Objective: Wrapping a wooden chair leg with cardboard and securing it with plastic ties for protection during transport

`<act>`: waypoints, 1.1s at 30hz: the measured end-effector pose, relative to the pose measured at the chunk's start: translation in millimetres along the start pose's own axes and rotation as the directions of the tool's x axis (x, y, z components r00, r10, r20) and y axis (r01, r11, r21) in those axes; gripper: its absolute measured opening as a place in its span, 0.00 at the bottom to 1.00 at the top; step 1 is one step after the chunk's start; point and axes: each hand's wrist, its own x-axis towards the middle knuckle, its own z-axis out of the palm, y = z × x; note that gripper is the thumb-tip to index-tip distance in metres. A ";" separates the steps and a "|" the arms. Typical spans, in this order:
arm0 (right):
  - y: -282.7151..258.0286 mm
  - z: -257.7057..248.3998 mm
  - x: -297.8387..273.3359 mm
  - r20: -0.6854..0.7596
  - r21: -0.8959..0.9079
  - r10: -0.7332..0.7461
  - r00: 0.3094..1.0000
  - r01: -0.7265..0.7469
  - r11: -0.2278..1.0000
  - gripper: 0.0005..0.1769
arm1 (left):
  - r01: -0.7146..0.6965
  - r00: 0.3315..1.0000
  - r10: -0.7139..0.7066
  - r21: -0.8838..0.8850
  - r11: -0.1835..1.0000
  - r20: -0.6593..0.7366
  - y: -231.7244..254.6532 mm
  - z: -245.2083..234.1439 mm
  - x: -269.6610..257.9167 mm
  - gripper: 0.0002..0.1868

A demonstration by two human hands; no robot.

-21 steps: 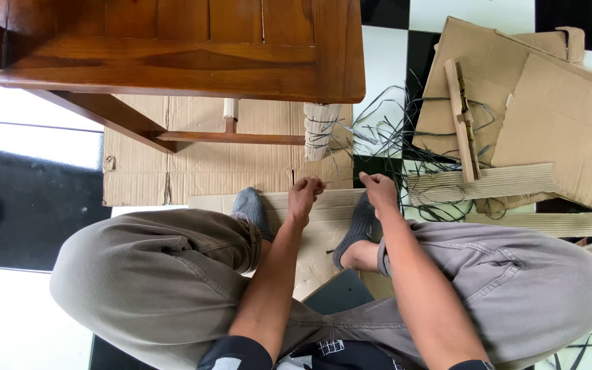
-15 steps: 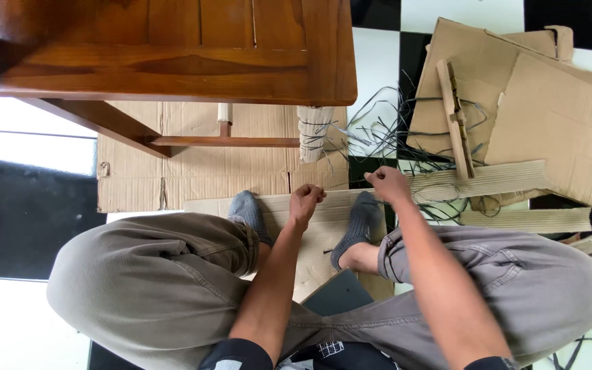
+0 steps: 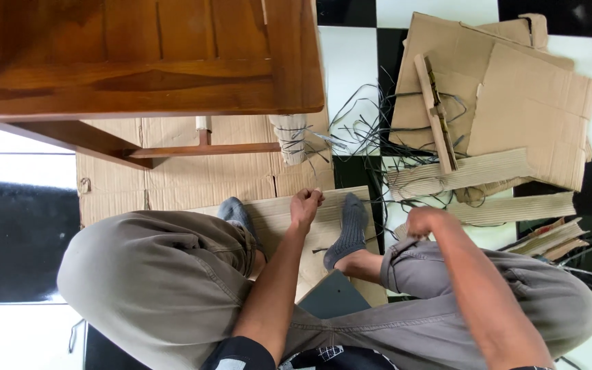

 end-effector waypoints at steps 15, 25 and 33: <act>26.7 77.8 20.8 0.081 -0.081 0.254 0.964 -0.247 0.966 0.36 | 0.000 0.996 -0.014 0.161 0.987 0.084 2.6 40.5 -3.6 0.15; -10.1 -1.4 -53.5 -0.265 0.128 0.165 0.950 -0.135 0.983 0.18 | -0.081 0.974 -0.001 0.357 0.931 0.225 -8.9 69.9 4.1 0.17; -60.8 -6.0 -82.4 -0.542 0.411 -0.112 0.833 0.379 0.829 0.28 | -0.107 0.964 0.009 0.359 0.927 0.265 -20.4 76.0 14.1 0.15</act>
